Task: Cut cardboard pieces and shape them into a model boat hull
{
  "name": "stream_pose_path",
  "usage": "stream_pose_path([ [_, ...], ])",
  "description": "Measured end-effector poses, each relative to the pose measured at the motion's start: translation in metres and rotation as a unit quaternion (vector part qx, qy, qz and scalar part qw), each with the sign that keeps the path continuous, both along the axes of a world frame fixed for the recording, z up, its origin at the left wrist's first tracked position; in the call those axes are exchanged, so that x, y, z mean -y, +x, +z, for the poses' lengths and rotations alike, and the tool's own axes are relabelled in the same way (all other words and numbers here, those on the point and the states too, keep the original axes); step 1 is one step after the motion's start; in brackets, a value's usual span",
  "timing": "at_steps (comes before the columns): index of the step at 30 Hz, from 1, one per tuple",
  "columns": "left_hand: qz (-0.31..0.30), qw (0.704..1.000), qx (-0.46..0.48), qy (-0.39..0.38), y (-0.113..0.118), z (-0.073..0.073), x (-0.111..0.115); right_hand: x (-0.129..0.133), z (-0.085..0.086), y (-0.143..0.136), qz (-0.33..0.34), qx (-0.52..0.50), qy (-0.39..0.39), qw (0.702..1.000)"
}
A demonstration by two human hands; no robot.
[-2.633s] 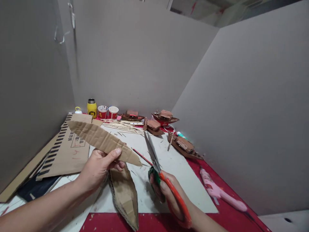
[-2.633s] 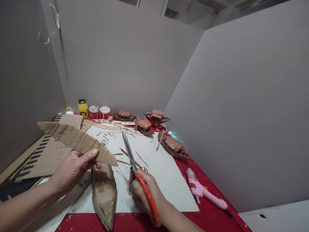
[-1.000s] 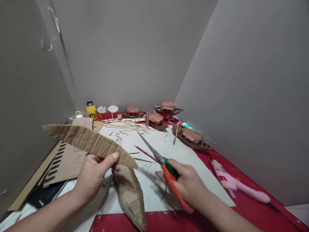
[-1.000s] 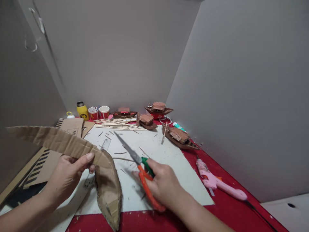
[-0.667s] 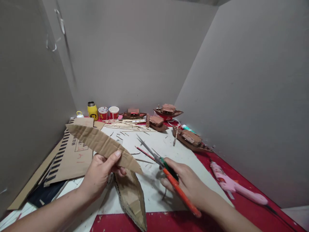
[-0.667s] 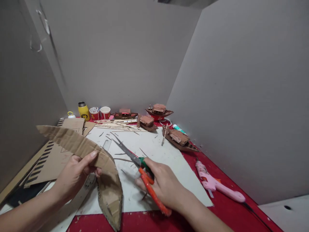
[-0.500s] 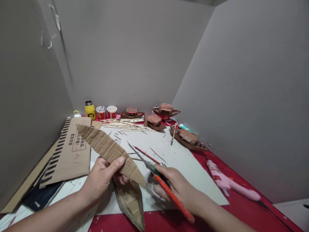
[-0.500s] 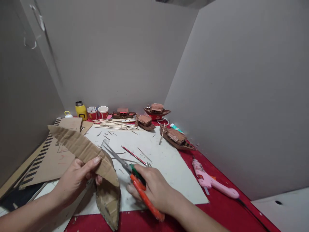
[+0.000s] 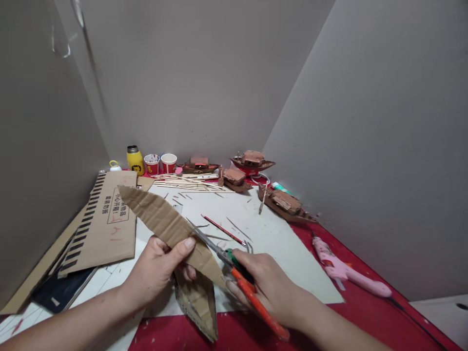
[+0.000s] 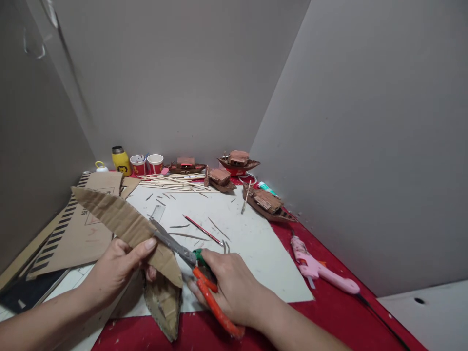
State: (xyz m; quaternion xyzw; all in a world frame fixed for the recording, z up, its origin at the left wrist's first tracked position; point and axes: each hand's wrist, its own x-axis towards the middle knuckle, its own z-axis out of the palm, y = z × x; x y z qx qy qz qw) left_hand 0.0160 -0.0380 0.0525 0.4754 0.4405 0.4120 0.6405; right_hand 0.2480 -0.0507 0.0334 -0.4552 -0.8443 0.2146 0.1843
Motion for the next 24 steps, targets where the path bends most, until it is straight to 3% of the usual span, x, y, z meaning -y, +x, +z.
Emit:
stream_pose_path([
  [5,-0.005,1.000,0.007,-0.003,0.001,0.000,0.000,0.000,-0.011,0.003,-0.006,-0.015,0.016,1.000],
  [13,-0.039,0.998,0.052,-0.014,0.003,0.005,0.000,0.004,-0.025,-0.003,-0.006,-0.107,-0.036,0.994],
  [16,-0.051,0.997,0.061,-0.022,0.001,0.004,-0.001,0.002,-0.021,-0.003,-0.022,-0.135,-0.043,0.990],
  [19,-0.023,0.998,0.060,-0.013,-0.004,0.003,-0.006,-0.008,-0.009,0.010,-0.096,-0.141,-0.019,0.985],
  [21,0.016,0.998,0.061,0.004,-0.008,0.003,-0.013,-0.020,0.003,0.027,-0.200,-0.063,0.041,0.977],
  [24,0.093,0.993,0.060,0.052,-0.015,0.004,-0.026,-0.036,0.015,0.054,-0.313,0.208,0.047,0.926],
])
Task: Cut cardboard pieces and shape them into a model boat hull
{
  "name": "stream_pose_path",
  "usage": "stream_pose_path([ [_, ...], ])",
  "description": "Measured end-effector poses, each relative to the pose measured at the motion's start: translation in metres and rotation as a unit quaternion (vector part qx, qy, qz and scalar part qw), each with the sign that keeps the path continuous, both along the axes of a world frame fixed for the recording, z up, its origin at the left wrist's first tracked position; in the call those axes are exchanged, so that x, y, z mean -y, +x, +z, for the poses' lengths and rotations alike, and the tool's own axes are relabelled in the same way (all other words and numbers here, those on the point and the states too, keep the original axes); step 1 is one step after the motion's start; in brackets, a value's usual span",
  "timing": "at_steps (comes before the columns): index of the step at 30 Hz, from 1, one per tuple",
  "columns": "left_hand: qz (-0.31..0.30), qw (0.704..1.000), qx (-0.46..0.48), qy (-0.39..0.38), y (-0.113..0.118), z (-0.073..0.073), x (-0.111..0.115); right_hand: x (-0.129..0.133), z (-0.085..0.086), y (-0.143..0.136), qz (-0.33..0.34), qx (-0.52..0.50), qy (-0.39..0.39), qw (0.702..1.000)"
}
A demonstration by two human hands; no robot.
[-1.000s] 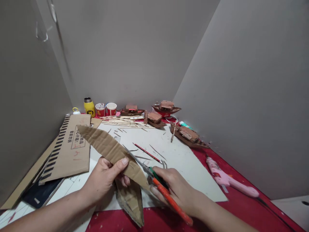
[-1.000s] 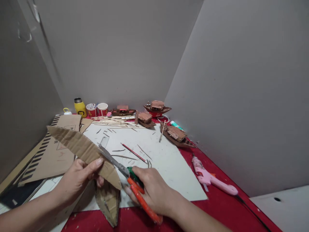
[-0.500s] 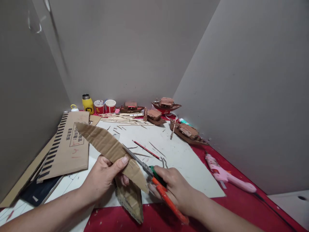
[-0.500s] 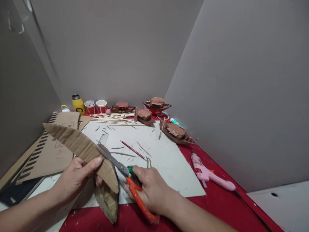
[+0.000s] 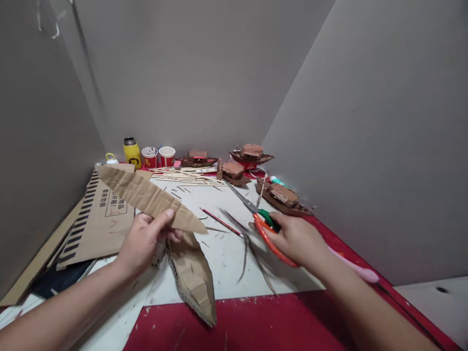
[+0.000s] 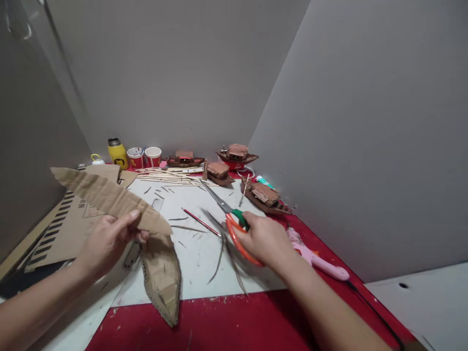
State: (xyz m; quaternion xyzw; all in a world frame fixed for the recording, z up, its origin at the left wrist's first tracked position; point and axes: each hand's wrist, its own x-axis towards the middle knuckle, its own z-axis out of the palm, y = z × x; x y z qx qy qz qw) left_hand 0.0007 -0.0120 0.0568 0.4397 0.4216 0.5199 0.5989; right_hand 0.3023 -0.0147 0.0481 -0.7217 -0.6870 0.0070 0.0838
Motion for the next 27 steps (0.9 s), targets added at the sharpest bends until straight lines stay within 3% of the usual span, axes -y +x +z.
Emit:
stream_pose_path([
  [2,0.049,0.999,-0.004,0.023,-0.004,-0.001,-0.009,-0.007,0.002,0.016,-0.018,0.097,-0.067,0.993],
  [4,0.083,0.996,-0.001,0.037,-0.007,-0.003,-0.018,-0.010,0.000,0.030,-0.009,0.129,-0.109,0.986],
  [9,0.180,0.981,0.029,0.071,-0.016,-0.014,-0.040,0.000,0.006,0.036,-0.015,0.074,-0.121,0.990],
  [12,0.204,0.976,0.039,0.069,-0.020,-0.017,-0.048,0.012,0.011,0.004,0.018,0.029,-0.068,0.997],
  [14,0.212,0.974,0.044,0.071,-0.021,-0.014,-0.049,0.019,0.007,-0.031,0.114,-0.040,-0.090,0.989],
  [17,0.220,0.971,0.046,0.079,-0.021,-0.005,-0.043,0.018,-0.010,-0.081,0.205,-0.110,-0.114,0.966],
  [21,0.243,0.961,0.063,0.116,-0.024,0.011,-0.035,0.007,-0.024,-0.105,0.239,-0.155,-0.077,0.955],
  [24,0.255,0.953,0.082,0.143,-0.028,0.023,-0.031,0.012,-0.016,-0.091,0.237,-0.167,-0.008,0.957],
  [27,0.259,0.948,0.101,0.156,-0.031,0.032,-0.028,0.034,-0.003,-0.062,0.195,-0.194,0.143,0.951],
])
